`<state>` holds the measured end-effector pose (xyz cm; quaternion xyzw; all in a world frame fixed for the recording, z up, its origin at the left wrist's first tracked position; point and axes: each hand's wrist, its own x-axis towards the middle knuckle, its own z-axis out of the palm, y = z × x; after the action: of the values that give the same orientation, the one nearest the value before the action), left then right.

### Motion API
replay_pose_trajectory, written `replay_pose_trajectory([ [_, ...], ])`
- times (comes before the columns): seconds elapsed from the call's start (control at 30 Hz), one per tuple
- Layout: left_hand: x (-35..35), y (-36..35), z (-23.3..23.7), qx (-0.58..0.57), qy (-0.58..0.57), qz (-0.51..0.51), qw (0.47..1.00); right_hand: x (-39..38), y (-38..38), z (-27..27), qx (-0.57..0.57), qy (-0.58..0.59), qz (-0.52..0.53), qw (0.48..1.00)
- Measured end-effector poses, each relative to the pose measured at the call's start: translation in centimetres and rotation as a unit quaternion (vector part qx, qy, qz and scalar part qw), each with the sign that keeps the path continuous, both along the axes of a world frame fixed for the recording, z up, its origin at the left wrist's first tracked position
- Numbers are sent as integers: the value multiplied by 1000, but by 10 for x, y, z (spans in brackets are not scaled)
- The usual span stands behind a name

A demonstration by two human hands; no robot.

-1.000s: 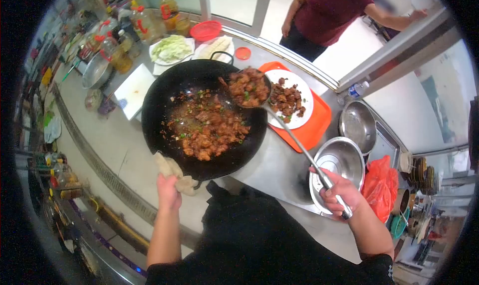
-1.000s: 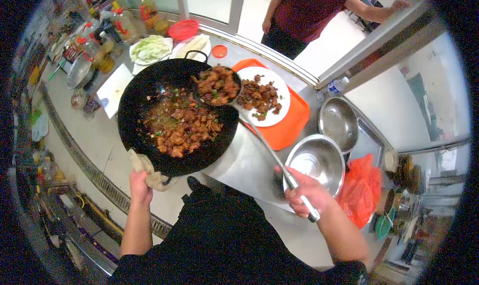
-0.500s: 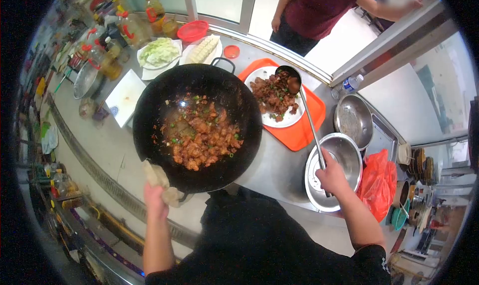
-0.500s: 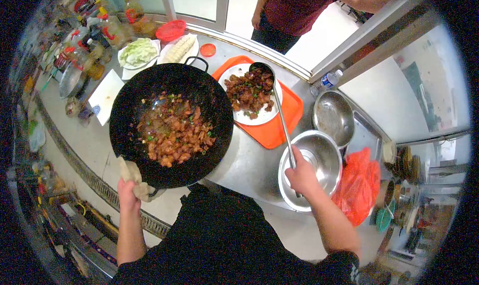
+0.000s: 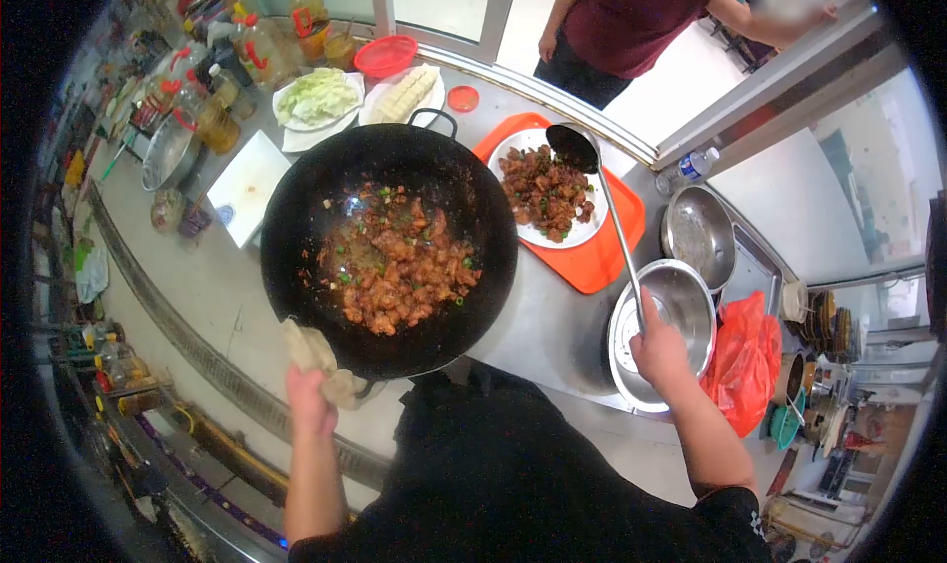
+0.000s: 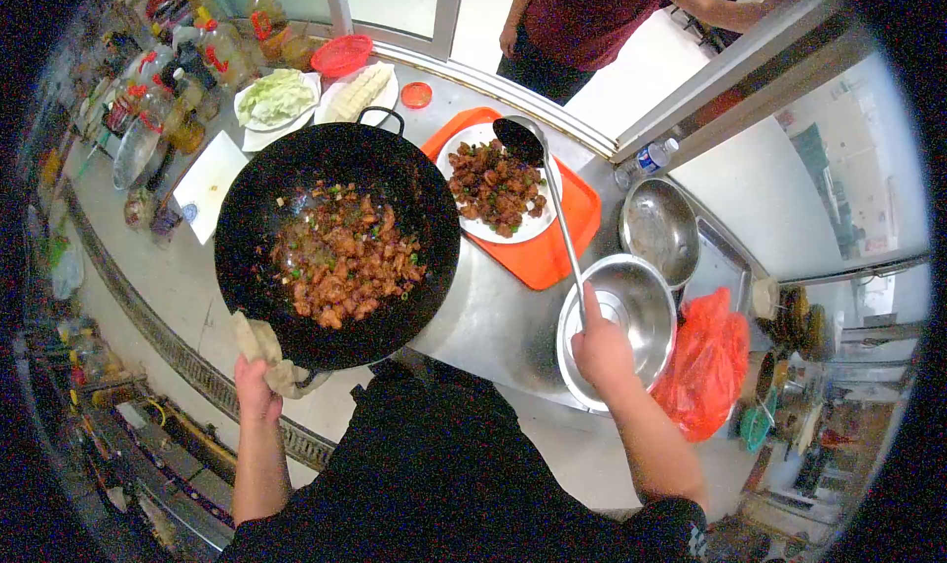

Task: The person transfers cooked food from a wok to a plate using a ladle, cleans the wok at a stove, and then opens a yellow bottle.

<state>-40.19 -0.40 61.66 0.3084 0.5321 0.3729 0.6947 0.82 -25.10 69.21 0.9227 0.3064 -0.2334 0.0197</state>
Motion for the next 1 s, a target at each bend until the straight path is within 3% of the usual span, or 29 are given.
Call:
replay_pose_trajectory([
  [0.1, 2, 2, 2, 10, 9, -3, 1000, 4, -10, -10, -5, -68, 34, 997],
  [0.23, 3, 5, 5, 7, -3, -3, 1000, 1, -15, 3, -26, -72, 46, 996],
  [0.37, 0, 2, 9, 29, -12, 3, 1000, -27, -18, 20, 51, -54, 66, 995],
  [0.47, -2, 3, 8, 30, -16, -9, 999, -62, 29, 52, 42, 81, 109, 990],
  [0.6, -3, -4, 12, 39, -13, 3, 999, -79, 64, 4, 5, 40, 200, 979],
  [0.7, -6, -13, 13, 75, -8, -3, 997, -91, 69, 6, 37, 139, 246, 959],
  [0.73, -4, -14, 13, 82, 5, -10, 997, -97, 78, 22, 7, 305, 152, 940],
  [0.77, -3, -15, 14, 89, 17, -17, 996, -102, 85, 33, -26, 459, 53, 886],
  [0.8, -2, -16, 16, 91, 19, -11, 996, -105, 83, 36, -11, 542, 17, 840],
  [0.83, -1, -17, 19, 97, 27, -27, 995, -107, 79, 40, -13, 543, 22, 839],
  [0.93, 0, -14, 25, 107, 33, -54, 992, -114, 58, 46, 26, 748, -203, 632],
  [0.97, -2, -14, 25, 109, 35, -49, 992, -115, 53, 47, 23, 749, -198, 632],
  [1.0, -3, -14, 24, 109, 52, -61, 991, -117, 45, 48, 23, 782, -257, 568],
])
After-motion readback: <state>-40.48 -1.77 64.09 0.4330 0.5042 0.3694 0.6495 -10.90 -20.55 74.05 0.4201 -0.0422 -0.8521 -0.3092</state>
